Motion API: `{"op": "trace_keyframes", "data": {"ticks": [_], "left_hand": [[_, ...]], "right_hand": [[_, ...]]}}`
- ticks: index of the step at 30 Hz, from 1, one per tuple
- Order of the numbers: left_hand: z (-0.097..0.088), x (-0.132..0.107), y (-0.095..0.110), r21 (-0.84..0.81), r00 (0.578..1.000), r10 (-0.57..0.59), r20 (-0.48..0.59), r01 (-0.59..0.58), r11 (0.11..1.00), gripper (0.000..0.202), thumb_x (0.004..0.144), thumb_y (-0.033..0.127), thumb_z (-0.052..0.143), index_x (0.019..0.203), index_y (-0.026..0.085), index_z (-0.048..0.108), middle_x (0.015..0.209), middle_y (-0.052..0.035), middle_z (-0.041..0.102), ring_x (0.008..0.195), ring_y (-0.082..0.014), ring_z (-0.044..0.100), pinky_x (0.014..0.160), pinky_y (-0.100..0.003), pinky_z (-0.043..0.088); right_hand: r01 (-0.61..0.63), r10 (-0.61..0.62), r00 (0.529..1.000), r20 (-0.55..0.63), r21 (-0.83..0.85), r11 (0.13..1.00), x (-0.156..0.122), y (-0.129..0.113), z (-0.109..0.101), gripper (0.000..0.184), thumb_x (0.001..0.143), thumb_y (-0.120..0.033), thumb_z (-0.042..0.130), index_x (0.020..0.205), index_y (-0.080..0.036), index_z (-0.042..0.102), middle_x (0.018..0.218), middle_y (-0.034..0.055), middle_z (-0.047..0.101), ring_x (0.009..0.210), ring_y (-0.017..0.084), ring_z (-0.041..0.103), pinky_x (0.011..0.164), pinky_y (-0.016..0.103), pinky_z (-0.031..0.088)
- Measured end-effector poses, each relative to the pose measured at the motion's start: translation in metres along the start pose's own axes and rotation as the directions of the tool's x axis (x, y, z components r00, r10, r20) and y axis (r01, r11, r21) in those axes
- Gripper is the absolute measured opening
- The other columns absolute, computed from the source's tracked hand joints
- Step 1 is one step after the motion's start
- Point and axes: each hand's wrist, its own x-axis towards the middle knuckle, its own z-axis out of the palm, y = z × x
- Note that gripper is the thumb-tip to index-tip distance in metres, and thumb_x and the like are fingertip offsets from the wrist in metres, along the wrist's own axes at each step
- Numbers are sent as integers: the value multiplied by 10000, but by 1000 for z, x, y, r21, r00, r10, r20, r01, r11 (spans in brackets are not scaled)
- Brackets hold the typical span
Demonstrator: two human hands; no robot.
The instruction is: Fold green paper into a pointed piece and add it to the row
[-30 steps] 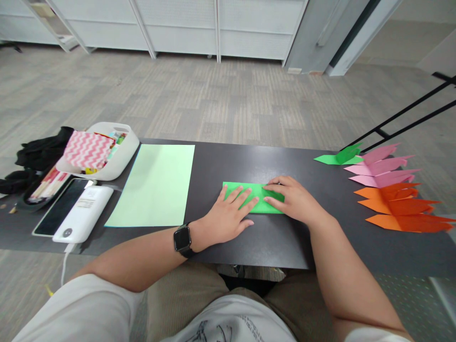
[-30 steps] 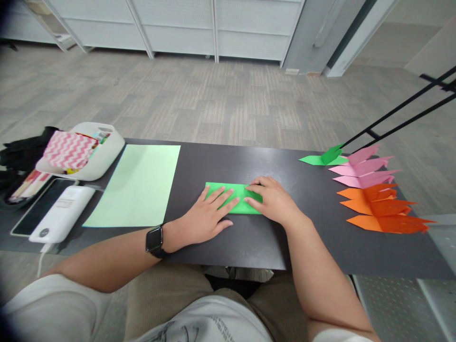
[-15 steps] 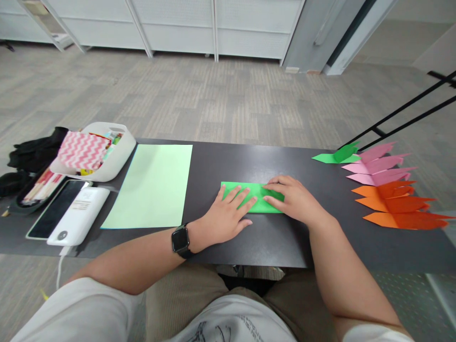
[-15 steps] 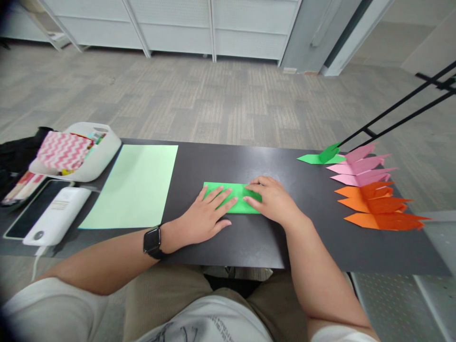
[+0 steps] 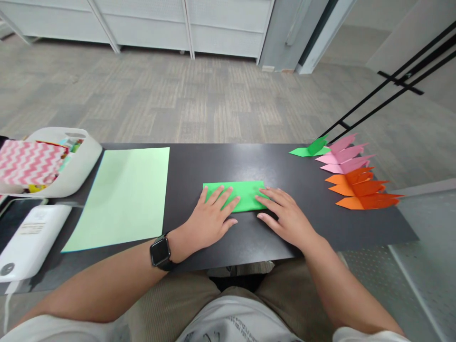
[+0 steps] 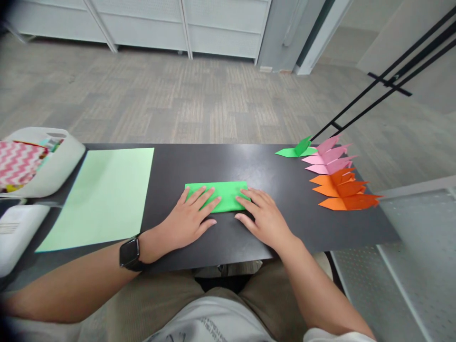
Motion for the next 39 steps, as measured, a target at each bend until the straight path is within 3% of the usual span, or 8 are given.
{"op": "trace_keyframes", "data": {"ticks": [8,26,39], "left_hand": [[5,0,-1,19,1000,7,-25,-7,1000,595,1121,520,501,1653,253,509,1758,-149,422,1605,-405,415,1311,-724,274],[5,0,-2,28,1000,9,-16,-9,1000,607,1123,528,496,1660,245,508,1755,-153,425,1604,-426,415,1300,-755,281],[6,-1,-1,44,1000,6,-27,-5,999,598,1117,512,515,1660,262,510,1751,-136,438,1611,-400,410,1311,-724,282]], "right_hand": [[-46,48,998,-45,35,998,-2,13,15,355,1098,-353,591,1426,-322,723,1483,83,726,1417,297,651,1262,628,450],[-58,61,996,-70,47,997,2,14,16,339,1092,-347,599,1396,-323,748,1461,85,738,1357,310,680,1205,617,498],[-35,37,995,-96,18,999,-2,18,22,325,1081,-313,625,1373,-293,765,1454,97,738,1349,297,687,1214,582,496]]}}
